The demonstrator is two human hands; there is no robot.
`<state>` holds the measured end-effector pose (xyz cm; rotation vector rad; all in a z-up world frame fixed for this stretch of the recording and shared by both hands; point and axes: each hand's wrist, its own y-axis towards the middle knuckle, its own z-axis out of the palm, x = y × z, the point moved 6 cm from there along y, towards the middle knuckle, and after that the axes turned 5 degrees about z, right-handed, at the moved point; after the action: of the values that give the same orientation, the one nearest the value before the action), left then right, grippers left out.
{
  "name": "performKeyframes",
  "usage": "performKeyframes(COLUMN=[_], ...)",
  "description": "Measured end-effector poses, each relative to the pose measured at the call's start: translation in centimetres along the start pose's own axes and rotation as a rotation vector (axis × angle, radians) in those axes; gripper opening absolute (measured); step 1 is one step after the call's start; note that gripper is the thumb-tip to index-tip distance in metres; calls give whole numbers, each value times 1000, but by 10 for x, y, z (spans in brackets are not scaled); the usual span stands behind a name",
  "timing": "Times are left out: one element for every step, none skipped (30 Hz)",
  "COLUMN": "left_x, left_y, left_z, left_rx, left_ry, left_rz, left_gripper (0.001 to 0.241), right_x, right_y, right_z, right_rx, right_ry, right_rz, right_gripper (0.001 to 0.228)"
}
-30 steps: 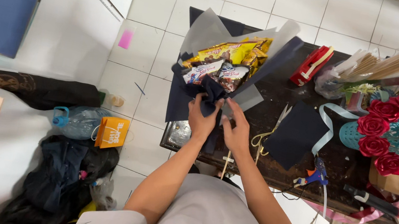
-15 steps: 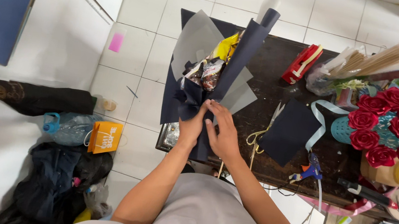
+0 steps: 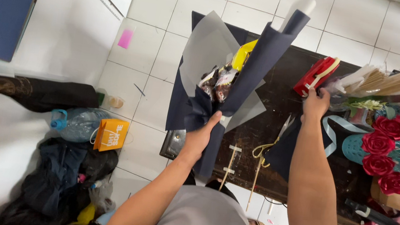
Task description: The person wraps a bouquet of snack packets in dark blue paper using scissors and a hot glue gun. They cut the paper, apply glue to secure the layers, and fold the paper around the snacks to create a finished gift arrangement.
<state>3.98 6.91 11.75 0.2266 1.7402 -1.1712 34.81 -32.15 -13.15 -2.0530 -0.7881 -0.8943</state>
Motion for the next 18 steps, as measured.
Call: performKeyframes(left_x=[7,18,30,20,11,1,-6,-15,-22,-17,-12,-6,-8,-9,-12,-4,3,10], left_y=[-2,-4,-9,-10,-12,-14,-8,-2,3,10,16,21,20,19,18,22,26,30], left_z=[-6,-15,-25,-24,-23,-22,-19,-15,-13,-14,-15,-16,-15,-14,-13,-14,-15,-15], left_rx=[7,-21,-47,-37,-28,-18,-15,12,35,33,47,61,61,67,71,71,71,70], left_ry=[11,50,91,103,97,92,96,87,76,80,66,52,50,50,47,43,26,10], left_rz=[-1,-67,-136,-139,-143,-148,-147,-119,-94,-96,-83,-71,-73,-78,-79,-78,-79,-79], left_gripper=[84,88,93,93,95,97,97,93,89,89,83,78,78,78,78,78,77,77], right_x=[4,5,5,5,3,0,-9,-22,-36,-26,-19,-11,-12,-11,-8,-10,-10,-10], right_y=[-6,-12,-19,-18,-17,-17,-2,10,21,17,11,5,-2,-9,-15,-27,-40,-53], right_z=[6,13,16,22,25,29,33,36,40,38,37,35,38,37,39,40,37,33], right_rx=[-7,16,34,23,-12,-46,-50,-90,-126,-125,-130,-135,-136,-181,-223,-221,-283,-344], right_ry=[5,76,146,149,205,262,264,331,393,392,505,616,614,673,734,733,636,538], right_rz=[10,54,98,108,148,188,192,232,274,278,293,307,306,267,224,219,153,87], right_gripper=[50,45,41,41,38,35,35,28,21,21,15,9,9,12,15,15,13,13])
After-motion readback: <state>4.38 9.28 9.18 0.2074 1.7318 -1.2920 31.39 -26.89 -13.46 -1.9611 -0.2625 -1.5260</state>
